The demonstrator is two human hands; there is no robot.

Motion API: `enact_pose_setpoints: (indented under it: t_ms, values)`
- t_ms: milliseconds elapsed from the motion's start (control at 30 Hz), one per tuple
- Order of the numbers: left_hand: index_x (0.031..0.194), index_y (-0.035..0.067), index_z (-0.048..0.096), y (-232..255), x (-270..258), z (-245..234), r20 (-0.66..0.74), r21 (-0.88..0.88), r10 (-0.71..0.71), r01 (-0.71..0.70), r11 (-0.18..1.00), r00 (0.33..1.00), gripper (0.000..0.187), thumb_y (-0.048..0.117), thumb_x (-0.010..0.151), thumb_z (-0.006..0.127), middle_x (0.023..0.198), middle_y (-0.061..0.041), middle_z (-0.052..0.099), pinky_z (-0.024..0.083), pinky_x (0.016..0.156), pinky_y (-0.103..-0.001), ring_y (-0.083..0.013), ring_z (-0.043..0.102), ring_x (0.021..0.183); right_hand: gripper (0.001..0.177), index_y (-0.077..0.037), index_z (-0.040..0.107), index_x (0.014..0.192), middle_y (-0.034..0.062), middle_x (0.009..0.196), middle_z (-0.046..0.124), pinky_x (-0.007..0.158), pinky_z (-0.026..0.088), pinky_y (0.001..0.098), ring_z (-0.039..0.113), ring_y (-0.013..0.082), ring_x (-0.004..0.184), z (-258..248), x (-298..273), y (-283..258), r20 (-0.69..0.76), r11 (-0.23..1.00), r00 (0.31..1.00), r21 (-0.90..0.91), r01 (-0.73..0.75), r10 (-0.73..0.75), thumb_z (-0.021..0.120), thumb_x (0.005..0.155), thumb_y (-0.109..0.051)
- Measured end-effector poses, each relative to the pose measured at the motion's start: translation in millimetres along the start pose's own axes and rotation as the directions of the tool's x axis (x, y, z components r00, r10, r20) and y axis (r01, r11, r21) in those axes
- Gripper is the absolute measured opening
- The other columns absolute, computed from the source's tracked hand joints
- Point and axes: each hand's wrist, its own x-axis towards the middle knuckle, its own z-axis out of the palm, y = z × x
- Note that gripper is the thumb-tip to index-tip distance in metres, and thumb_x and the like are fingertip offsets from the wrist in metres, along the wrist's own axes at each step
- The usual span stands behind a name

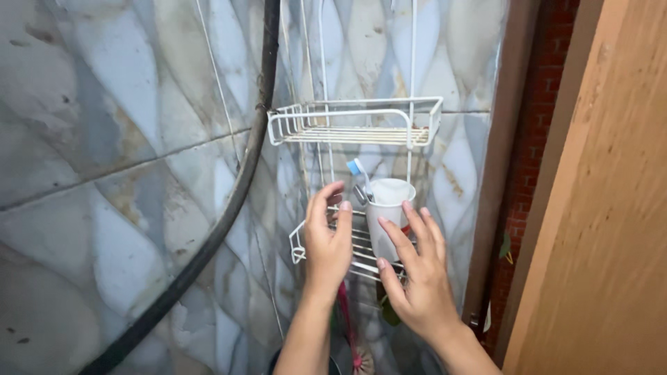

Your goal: The person repeatedly picks up toothbrushes, a cup, a metal pot, and scrub brushes from a wall-mounted rack and places them on the toilet tank lid. The person handles each item one at a time and returns to the rack to retrieve the next item.

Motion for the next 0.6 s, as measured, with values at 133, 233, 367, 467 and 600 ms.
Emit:
enact_pose_setpoints:
  t_ms: [133, 233, 367, 467, 600]
  values:
    - [0.134, -0.001, 0.061, -26.1, 18.8, 17.8, 0.065, -0.245, 0.008, 0.008, 0.969, 0.998, 0.032, 0.008, 0.104, 0.05, 0.132, -0.011, 0.066, 0.046, 0.109, -0.032, -0.0211, 0.063, 0.126, 0.06, -0.015, 0.057, 0.142, 0.0194, 0.162, 0.035, 0.119, 0.026, 0.0549, 0.027, 0.0482, 0.148, 7.6, 4.9, 3.6, 0.012, 1.0, 1.0, -0.019, -0.009, 0.01, 0.07, 0.083, -0.014]
    - [0.136, -0.001, 0.057, -40.7, 30.0, 26.0, 0.168, -0.434, -0.1, 0.165, 0.886, 0.981, 0.037, 0.009, 0.102, 0.05, 0.135, -0.009, 0.064, 0.041, 0.111, -0.032, -0.0198, 0.057, 0.13, 0.06, -0.015, 0.057, 0.141, 0.0193, 0.163, 0.033, 0.119, 0.025, 0.0553, 0.025, 0.0482, 0.149, 9.7, 6.9, 4.6, 0.026, 1.0, 1.0, -0.011, -0.014, 0.015, 0.07, 0.082, -0.014]
    - [0.134, -0.001, 0.061, -44.7, 33.3, 26.5, 0.281, -0.479, -0.087, 0.218, 0.85, 0.956, 0.038, 0.009, 0.1, 0.049, 0.133, -0.009, 0.063, 0.039, 0.113, -0.032, -0.0192, 0.056, 0.13, 0.06, -0.015, 0.057, 0.141, 0.0188, 0.162, 0.034, 0.118, 0.025, 0.0559, 0.024, 0.0486, 0.149, 10.4, 9.4, 5.1, 0.037, 1.0, 0.999, 0.013, -0.012, 0.012, 0.071, 0.082, -0.014]
    - [0.128, -0.001, 0.068, -41.0, 33.9, 27.0, 0.282, -0.411, -0.068, 0.184, 0.893, 0.957, 0.035, 0.009, 0.1, 0.05, 0.126, -0.009, 0.064, 0.043, 0.108, -0.031, -0.0185, 0.06, 0.122, 0.06, -0.015, 0.057, 0.141, 0.0192, 0.161, 0.034, 0.118, 0.026, 0.0557, 0.025, 0.0486, 0.149, 11.0, 10.2, 5.3, 0.036, 1.0, 0.999, 0.024, -0.017, 0.016, 0.071, 0.082, -0.014]
    - [0.117, -0.002, 0.07, -32.8, 35.5, 28.9, 0.241, -0.461, -0.081, 0.187, 0.867, 0.967, 0.022, 0.007, 0.1, 0.058, 0.119, -0.009, 0.065, 0.046, 0.102, -0.031, -0.0176, 0.062, 0.112, 0.059, -0.013, 0.057, 0.14, 0.02, 0.158, 0.035, 0.116, 0.028, 0.0548, 0.028, 0.0482, 0.147, 12.5, 11.4, 5.5, 0.041, 0.999, 0.999, 0.017, -0.027, 0.026, 0.071, 0.083, -0.016]
